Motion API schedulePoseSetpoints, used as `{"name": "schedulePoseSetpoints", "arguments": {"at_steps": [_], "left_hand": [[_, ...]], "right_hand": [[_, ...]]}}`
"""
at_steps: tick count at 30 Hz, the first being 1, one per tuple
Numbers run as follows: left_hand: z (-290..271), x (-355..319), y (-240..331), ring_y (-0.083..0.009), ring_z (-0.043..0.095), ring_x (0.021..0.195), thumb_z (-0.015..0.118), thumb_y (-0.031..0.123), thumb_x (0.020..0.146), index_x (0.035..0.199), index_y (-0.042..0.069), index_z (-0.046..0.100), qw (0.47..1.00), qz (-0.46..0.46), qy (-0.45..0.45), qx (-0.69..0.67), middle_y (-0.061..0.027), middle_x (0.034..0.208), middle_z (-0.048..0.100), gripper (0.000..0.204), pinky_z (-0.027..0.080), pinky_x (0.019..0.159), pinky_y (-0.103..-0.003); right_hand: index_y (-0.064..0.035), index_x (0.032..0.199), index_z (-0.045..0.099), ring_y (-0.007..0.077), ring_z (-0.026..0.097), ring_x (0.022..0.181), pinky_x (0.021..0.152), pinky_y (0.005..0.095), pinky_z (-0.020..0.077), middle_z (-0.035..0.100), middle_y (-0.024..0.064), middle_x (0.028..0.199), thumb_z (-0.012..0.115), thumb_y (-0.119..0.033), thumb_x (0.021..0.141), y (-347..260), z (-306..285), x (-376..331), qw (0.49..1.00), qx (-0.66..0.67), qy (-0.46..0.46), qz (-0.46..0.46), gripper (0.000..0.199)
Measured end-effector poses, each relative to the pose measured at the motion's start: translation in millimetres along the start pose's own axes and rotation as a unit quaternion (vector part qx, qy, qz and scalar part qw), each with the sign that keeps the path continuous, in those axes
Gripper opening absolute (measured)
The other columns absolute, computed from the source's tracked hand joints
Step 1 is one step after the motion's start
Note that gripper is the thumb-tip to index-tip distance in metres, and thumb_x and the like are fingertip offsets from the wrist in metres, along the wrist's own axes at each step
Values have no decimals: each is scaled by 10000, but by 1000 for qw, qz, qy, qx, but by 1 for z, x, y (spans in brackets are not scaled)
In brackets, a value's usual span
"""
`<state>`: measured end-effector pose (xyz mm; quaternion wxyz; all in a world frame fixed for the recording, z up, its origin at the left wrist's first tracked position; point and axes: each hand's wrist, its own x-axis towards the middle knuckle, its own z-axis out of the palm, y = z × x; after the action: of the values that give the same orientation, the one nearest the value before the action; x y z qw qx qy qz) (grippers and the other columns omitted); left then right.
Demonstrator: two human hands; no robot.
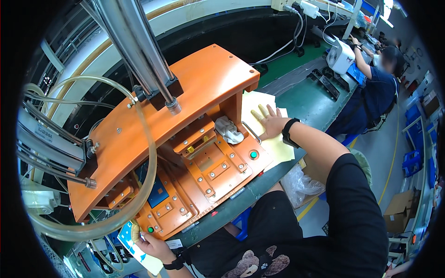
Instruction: Manually assembling plastic components for electronic products using a pneumatic press.
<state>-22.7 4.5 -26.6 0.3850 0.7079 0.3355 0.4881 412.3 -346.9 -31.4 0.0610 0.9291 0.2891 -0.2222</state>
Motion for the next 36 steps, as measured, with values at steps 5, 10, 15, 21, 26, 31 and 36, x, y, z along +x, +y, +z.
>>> {"name": "schedulePoseSetpoints", "arguments": {"at_steps": [5, 10, 15, 21, 26, 31, 36], "left_hand": [[-3, 2, -7, -208, 553, 1161, 458, 60, 1021, 1258, -39, 528, 999, 26, -13, 19, -136, 1241, 582, 266, 431, 1014, -322], [-1, 2, -5, -201, 555, 1157, 459, 60, 1020, 1257, -36, 536, 999, 15, -15, 35, -130, 1248, 586, 267, 443, 1001, -317], [-3, 2, -9, -202, 549, 1122, 454, 54, 1015, 1258, -34, 527, 999, 28, -16, 30, -132, 1236, 576, 268, 438, 959, -301], [-3, 2, -5, -197, 559, 1105, 441, 48, 1019, 1240, -31, 536, 998, 39, -11, 44, -123, 1225, 581, 253, 445, 957, -302], [0, 1, -5, -205, 574, 1128, 399, 46, 1033, 1226, -33, 539, 999, 48, 3, 9, -140, 1215, 593, 252, 467, 962, -304], [3, -4, 1, -209, 585, 1141, 365, 58, 1039, 1229, -19, 565, 999, -12, 34, -18, -135, 1210, 616, 286, 444, 1004, -316], [-2, -4, -9, -197, 582, 1112, 355, 49, 1030, 1205, -18, 584, 999, 30, 25, 29, -120, 1206, 618, 295, 436, 999, -316]], "right_hand": [[-224, 1586, -9, 482, -67, 1477, 1148, 663, 79, -28, 218, 1628, 683, -683, 731, -15, 6, -2, 999, -28, -2, -27, 1192], [-253, 1587, 31, 453, -49, 1488, 1157, 653, 84, 15, 186, 1637, 662, -779, 679, -14, -3, 21, 999, -7, 27, -22, 1225], [-243, 1588, 33, 454, -42, 1489, 1163, 640, 84, 20, 187, 1636, 649, -815, 649, -7, -17, 12, 999, 25, 17, 35, 1260], [-228, 1588, 21, 487, -46, 1477, 1161, 643, 73, 11, 220, 1628, 659, -801, 649, 7, 1, -4, 1000, 22, 8, 15, 1272], [-233, 1587, 20, 486, -54, 1476, 1150, 660, 69, 5, 226, 1626, 641, -834, 632, 4, 4, -6, 1000, -4, -1, -6, 1288], [-244, 1587, 38, 473, -34, 1482, 1151, 660, 83, 12, 204, 1632, 622, -874, 610, -8, -5, 17, 999, 10, 33, -4, 1301], [-249, 1588, 41, 462, -26, 1487, 1157, 651, 68, 21, 201, 1632, 601, -875, 624, -4, -17, 18, 999, 19, 27, 35, 1278]]}}
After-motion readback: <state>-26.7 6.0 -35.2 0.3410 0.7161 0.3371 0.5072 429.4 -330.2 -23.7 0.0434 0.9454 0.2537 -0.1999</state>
